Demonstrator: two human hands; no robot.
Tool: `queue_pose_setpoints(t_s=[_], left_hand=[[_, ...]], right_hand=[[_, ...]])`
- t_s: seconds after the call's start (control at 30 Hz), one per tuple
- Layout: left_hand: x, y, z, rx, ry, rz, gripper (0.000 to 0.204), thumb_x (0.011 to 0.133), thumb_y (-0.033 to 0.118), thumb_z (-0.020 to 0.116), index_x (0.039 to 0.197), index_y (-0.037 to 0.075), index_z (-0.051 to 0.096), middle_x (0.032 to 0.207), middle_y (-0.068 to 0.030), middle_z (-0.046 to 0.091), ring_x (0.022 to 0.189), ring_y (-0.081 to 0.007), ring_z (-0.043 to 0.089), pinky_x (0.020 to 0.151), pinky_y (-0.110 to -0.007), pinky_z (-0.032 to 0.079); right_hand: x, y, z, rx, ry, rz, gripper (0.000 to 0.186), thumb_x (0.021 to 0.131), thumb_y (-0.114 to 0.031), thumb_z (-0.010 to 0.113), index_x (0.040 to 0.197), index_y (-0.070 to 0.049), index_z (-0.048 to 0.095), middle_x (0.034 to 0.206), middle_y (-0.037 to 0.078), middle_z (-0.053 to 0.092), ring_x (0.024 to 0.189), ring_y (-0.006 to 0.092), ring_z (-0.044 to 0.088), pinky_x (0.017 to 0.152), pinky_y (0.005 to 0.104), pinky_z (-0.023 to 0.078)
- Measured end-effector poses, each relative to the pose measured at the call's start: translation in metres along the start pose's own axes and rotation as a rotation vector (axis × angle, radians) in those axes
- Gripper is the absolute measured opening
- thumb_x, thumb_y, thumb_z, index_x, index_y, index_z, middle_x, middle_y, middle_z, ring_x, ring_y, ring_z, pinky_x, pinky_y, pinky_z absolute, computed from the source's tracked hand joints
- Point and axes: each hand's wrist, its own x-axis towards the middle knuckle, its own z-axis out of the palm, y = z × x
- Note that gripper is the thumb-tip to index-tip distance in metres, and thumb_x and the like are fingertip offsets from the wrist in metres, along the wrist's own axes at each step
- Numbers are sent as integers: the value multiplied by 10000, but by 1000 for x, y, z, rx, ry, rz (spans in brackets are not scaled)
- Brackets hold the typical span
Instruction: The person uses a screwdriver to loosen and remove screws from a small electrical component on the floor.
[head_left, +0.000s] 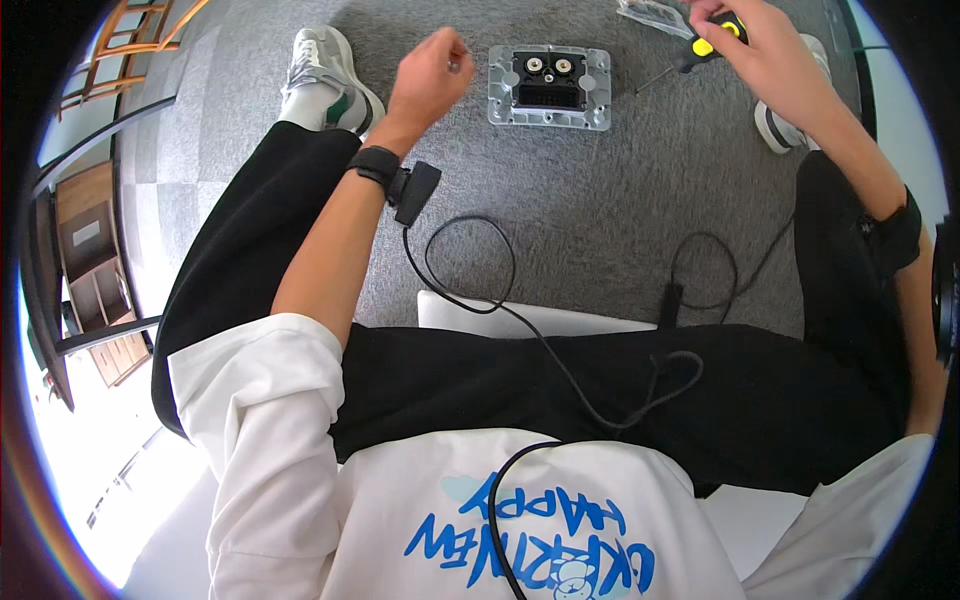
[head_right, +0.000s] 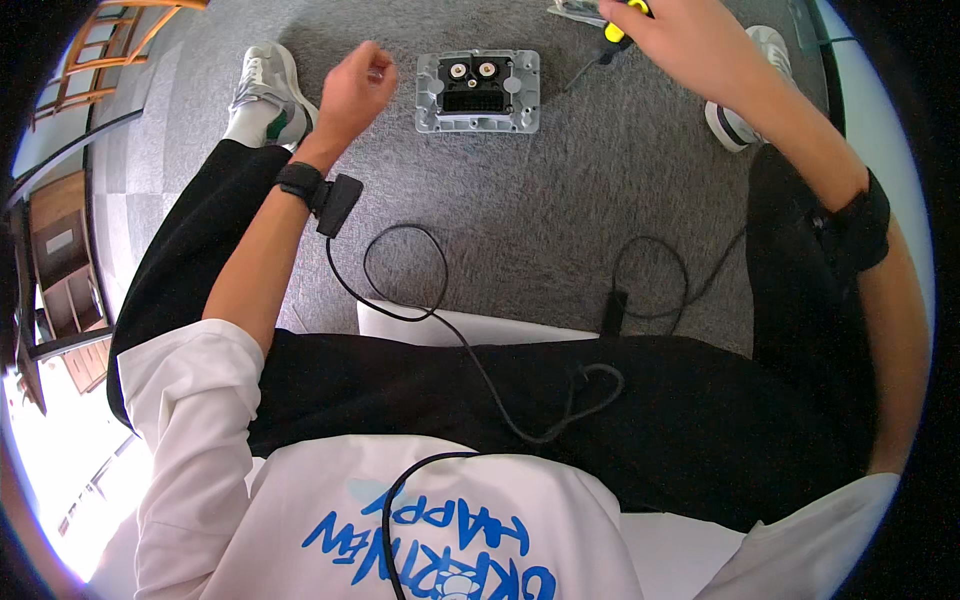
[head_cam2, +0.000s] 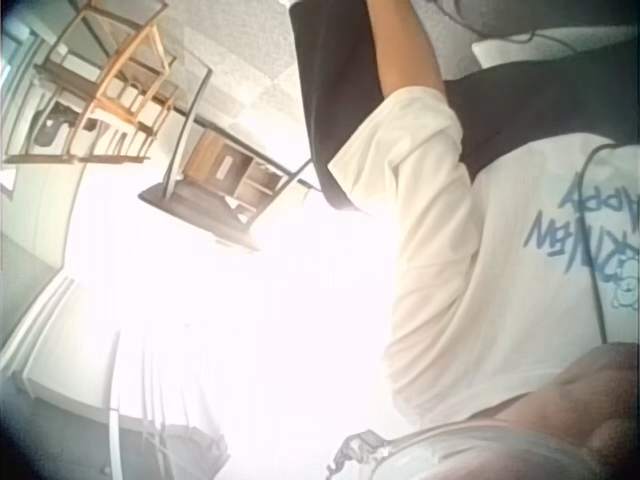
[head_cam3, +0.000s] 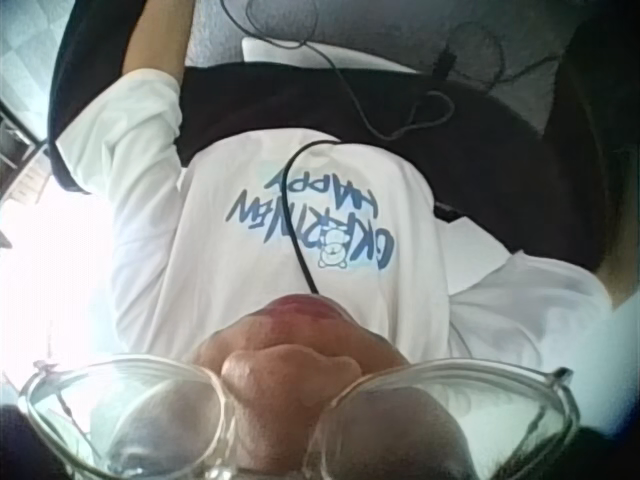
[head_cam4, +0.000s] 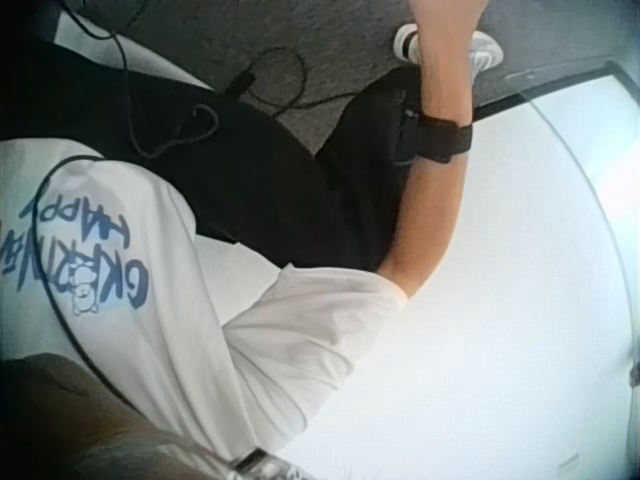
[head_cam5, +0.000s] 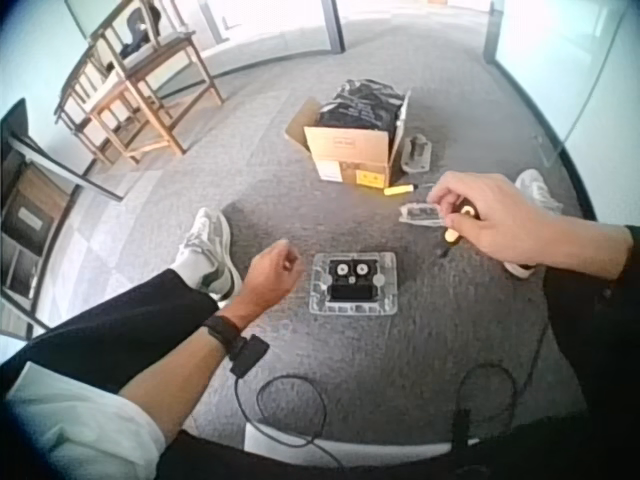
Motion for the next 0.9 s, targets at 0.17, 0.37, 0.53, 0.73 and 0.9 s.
queue_pose_setpoints(t_s=[0.17, 0.37, 0.53, 0.73, 0.9], left_hand=[[-4, -31, -23, 88, 162, -159, 141, 838, 137, 712, 877, 27, 632, 804, -140, 688, 754, -337, 695, 696, -422, 559], [-22, -55, -23, 171, 34, -377, 197, 881, 188, 679, 967, 11, 675, 860, -146, 733, 802, -295, 720, 764, -377, 563], [-50, -80, -15, 163, 46, -479, 192, 847, 148, 693, 981, 15, 657, 907, -170, 723, 861, -355, 701, 805, -451, 557], [-33, -85, -2, 71, 23, -444, 446, 872, 202, 779, 1249, 57, 591, 1085, -162, 655, 1008, -354, 666, 883, -450, 551], [-19, -103, -3, 159, 54, -399, 431, 902, 276, 768, 1258, 77, 628, 1068, -150, 665, 942, -328, 671, 852, -440, 553]], right_hand=[[21, -13, 6, 3, 8, 32, 203, 932, -3, 611, 1130, 41, 604, 902, 148, 690, 819, 266, 678, 748, 364, 524], [33, -35, 12, -12, -16, -34, 213, 928, 4, 591, 1135, 50, 601, 903, 155, 688, 829, 275, 683, 754, 369, 528], [50, -17, 28, 40, -82, -60, 230, 915, 21, 586, 1141, 59, 598, 911, 160, 683, 841, 276, 684, 762, 366, 530], [48, 14, 31, -23, -163, -80, 319, 975, -4, 602, 1285, -75, 614, 1040, 66, 633, 1039, 216, 626, 955, 355, 486], [48, 18, 40, -44, -96, -117, 267, 991, -20, 597, 1257, -43, 617, 971, 60, 648, 963, 184, 635, 920, 333, 491]])
